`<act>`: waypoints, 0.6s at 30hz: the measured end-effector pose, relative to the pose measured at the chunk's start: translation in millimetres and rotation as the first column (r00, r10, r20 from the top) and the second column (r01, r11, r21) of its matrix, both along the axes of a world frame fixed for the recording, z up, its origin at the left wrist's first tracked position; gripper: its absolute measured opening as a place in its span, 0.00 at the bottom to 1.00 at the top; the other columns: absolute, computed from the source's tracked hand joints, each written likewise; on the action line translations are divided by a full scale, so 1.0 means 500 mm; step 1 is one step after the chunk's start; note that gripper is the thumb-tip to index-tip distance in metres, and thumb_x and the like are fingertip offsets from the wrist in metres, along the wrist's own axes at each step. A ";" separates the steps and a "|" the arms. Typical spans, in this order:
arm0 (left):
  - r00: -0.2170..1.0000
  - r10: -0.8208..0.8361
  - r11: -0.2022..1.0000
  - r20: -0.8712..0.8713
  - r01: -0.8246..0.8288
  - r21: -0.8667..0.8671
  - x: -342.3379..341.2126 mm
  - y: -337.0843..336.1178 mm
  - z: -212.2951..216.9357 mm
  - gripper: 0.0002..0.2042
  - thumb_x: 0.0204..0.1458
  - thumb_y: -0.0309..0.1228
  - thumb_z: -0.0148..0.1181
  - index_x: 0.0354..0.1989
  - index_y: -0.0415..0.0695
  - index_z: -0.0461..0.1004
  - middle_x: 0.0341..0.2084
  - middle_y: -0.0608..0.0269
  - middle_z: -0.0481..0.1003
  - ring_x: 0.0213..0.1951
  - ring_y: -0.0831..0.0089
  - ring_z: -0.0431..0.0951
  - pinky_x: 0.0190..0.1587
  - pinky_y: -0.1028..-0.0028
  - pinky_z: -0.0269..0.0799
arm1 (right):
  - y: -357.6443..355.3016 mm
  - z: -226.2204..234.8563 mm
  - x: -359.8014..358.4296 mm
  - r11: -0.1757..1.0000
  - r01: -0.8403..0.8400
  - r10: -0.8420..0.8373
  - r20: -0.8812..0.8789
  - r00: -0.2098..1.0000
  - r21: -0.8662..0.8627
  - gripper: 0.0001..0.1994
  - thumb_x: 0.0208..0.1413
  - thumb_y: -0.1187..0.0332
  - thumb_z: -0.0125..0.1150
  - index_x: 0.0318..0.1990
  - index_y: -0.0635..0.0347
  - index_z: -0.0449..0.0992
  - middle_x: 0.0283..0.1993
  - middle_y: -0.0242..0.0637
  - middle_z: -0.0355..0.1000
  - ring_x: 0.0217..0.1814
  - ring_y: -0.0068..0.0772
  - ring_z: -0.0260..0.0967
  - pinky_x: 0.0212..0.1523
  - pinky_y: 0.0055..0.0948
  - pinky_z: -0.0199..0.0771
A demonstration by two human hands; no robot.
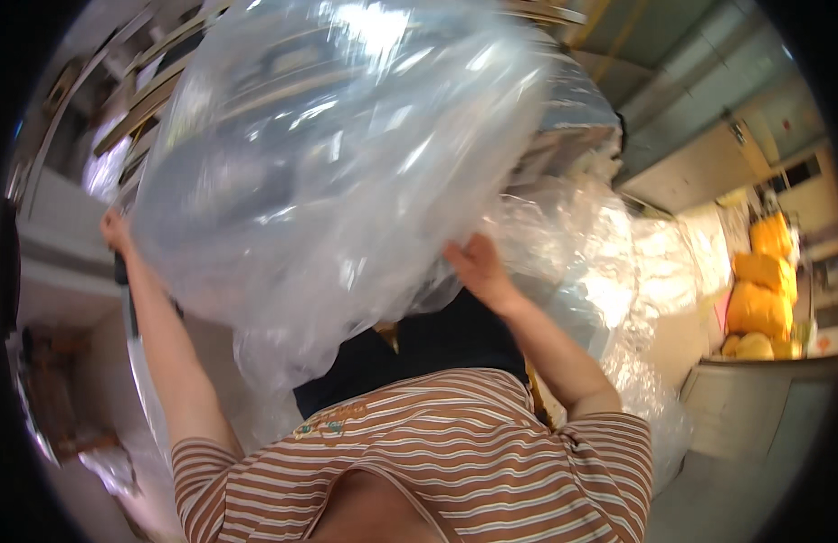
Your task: The person wraps a large, curved, dark-colored object, likely a piece of furniture, with a clear plastic sheet. They repeatedly pull, smooth, and tuck the plastic around the object's surface to ensure it is fully covered.
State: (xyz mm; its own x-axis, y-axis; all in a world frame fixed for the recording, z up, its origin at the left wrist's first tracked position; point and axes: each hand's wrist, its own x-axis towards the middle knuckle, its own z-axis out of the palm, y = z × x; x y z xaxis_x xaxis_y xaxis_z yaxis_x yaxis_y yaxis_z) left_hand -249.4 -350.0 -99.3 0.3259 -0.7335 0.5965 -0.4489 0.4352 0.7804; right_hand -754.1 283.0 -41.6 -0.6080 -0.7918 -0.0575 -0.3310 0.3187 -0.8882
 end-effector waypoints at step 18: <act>0.994 0.022 0.999 0.108 -0.018 -0.039 -0.246 0.146 0.052 0.14 0.58 0.34 0.48 0.39 0.33 0.70 0.33 0.54 0.73 0.36 0.65 0.72 0.43 0.71 0.66 | 0.259 0.621 -0.564 0.768 0.441 -0.155 -0.803 -0.576 -0.465 0.19 0.51 0.58 0.63 0.47 0.58 0.70 0.46 0.42 0.70 0.47 0.44 0.67 0.48 0.33 0.66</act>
